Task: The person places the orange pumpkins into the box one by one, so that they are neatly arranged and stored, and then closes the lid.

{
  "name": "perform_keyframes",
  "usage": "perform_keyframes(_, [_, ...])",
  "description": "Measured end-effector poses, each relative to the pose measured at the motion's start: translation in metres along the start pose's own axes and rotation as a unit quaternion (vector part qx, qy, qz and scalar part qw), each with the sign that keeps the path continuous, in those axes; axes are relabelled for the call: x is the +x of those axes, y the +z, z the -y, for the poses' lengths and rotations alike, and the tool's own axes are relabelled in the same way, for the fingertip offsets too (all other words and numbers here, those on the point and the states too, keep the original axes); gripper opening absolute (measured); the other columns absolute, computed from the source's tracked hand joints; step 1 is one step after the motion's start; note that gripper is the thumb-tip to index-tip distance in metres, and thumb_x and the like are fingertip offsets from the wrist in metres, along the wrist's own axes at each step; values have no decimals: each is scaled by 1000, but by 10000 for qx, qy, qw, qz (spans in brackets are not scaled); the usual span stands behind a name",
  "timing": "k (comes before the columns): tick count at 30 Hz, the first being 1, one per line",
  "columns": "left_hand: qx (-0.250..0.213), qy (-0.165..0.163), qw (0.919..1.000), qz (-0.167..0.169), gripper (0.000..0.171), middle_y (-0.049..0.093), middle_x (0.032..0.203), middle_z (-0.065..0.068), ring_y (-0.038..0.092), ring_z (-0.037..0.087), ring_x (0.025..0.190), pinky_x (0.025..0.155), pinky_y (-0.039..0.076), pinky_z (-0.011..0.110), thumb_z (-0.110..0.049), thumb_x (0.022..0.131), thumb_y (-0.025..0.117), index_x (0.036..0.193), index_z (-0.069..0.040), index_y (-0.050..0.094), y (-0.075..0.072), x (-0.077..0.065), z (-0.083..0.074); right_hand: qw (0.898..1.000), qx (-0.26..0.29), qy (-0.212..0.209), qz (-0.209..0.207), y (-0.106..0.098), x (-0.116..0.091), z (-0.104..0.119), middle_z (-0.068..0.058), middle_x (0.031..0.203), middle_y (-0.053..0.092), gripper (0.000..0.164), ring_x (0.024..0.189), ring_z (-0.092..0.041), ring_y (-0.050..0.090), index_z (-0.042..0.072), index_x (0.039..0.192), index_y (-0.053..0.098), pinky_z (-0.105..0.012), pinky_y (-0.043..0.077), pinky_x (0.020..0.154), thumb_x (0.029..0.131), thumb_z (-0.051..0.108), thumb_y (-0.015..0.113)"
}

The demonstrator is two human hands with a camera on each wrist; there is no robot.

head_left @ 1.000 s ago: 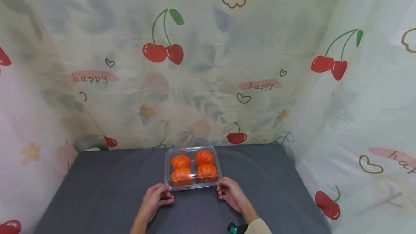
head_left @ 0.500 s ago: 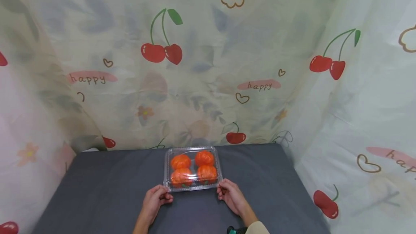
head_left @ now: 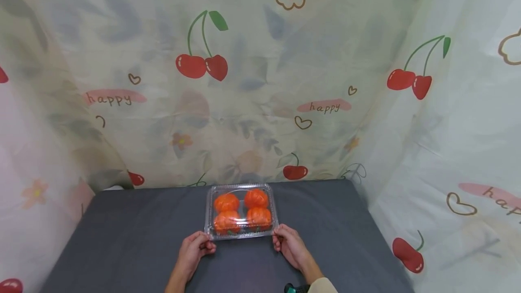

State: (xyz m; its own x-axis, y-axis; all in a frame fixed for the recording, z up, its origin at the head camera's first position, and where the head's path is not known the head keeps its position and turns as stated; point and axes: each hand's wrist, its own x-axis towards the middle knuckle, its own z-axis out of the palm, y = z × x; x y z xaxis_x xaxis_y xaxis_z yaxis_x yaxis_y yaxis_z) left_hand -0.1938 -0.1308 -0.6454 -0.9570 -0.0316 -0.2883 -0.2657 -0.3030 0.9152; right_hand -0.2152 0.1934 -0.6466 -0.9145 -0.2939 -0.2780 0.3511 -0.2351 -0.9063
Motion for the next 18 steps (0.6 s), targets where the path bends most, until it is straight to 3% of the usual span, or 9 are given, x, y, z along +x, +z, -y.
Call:
perform_keyframes(12, [253,-126,9995,-154,16,56,63,1,65,15,61,61,60,29,-1,93,53,79,-3,60,0,2,-4,9993,-215,-114,-284,9,-2,3,4,71,53,15,61,-9,44,15,87,59,-22,39,57,100,13,54])
perform_keyframes(18, [135,-270,9995,-89,14,57,65,1,67,16,62,62,62,31,-5,95,55,82,-3,61,1,0,-7,9992,-88,-214,-320,13,-5,2,4,73,52,18,62,-9,44,15,86,58,-22,41,58,102,13,50])
